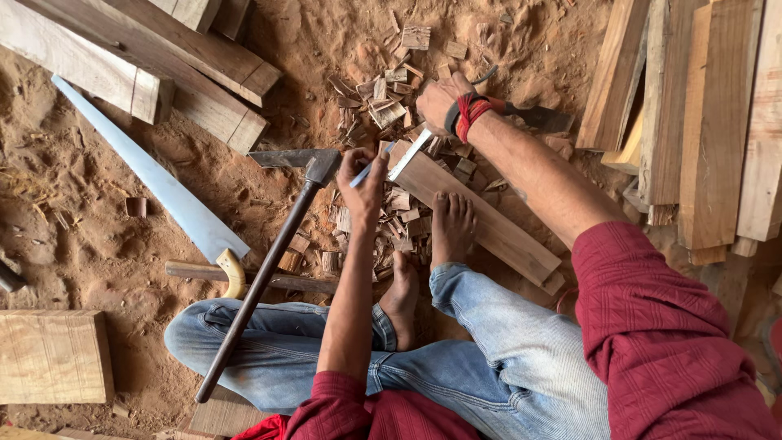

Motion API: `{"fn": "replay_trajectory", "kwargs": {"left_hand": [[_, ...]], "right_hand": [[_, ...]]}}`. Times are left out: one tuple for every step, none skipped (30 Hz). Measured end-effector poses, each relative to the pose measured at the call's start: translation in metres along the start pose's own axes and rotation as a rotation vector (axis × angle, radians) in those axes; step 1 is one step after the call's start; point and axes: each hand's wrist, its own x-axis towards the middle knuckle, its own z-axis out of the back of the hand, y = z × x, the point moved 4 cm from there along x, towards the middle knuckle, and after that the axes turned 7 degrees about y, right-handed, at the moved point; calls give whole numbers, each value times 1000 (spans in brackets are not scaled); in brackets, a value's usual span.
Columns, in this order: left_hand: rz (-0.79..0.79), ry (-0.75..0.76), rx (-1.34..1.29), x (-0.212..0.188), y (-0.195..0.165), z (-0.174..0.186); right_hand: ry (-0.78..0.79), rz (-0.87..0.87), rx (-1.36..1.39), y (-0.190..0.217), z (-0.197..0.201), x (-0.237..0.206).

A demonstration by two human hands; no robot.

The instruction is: The person sits on the ground and uses a chisel and mallet to carve a rectangular wooden block. They repeatedly strike the chisel to remove wood chips, occasionally measure the block with a tape measure, and mark it with a pencil before continuing to carve.

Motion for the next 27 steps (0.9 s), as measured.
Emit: {"fn": "replay_trajectory", "kwargs": {"left_hand": [[-44, 8, -12, -2, 1, -4], [9, -5, -31, -4, 5, -7], [55, -18, -50, -5, 9, -10], [101, -33, -68, -6, 11, -11], [90, -23, -29, -6, 11, -14], [83, -12, 10, -6, 10, -15], [72, -1, 52, -5, 9, -17], [99, 1, 41, -5, 9, -17], [130, 3, 29, -5, 10, -18], [157, 5, 18, -4, 10, -18], [153, 17, 58, -4, 9, -19], [152, 27, 97, -4, 9, -19], [149, 33, 135, -4, 8, -20], [148, 29, 186, -4, 8, -20], [150, 27, 237, -4, 8, -20], [157, 25, 288, -4, 8, -20], [172, 34, 302, -5, 9, -20], [183, 42, 318, -5, 9, -21], [199, 51, 333, -5, 9, -21], [203, 56, 324, -5, 9, -21], [205, 60, 316, -5, 9, -21], [206, 64, 306, -5, 9, -21], [213, 63, 312, -4, 9, -21], [220, 60, 319, -4, 9, -20], [226, 58, 325, -3, 10, -20], [226, 61, 341, -2, 10, -20], [227, 66, 358, -2, 11, -21]], "right_hand": [[139, 7, -94, 2, -7, 2], [281, 19, -192, 3, -16, 3], [250, 25, -271, 7, -18, 3], [218, 32, -350, 11, -21, 4], [179, 39, -423, 12, -23, 2], [137, 46, -492, 14, -24, 0], [98, 56, -563, 15, -26, -1], [59, 65, -633, 16, -27, -2], [82, 59, -695, 15, -29, -2], [104, 54, -760, 14, -31, -2], [124, 50, -826, 13, -32, -1], [91, 41, -722, 12, -30, 0], [60, 30, -619, 11, -28, 0], [31, 21, -517, 11, -27, 1], [39, 16, -566, 11, -27, 1], [45, 10, -611, 11, -30, 1], [54, 4, -661, 12, -30, 0], [67, 0, -715, 12, -30, -1], [78, -5, -764, 13, -31, -2], [87, -12, -810, 13, -32, -3], [152, 30, -691, 14, -36, -3], [216, 71, -574, 15, -38, -4], [279, 111, -455, 16, -41, -4], [315, 115, -455, 15, -41, -3], [351, 118, -456, 15, -41, -3], [387, 126, -455, 14, -41, -1], [387, 105, -417, 13, -38, 0]]}}
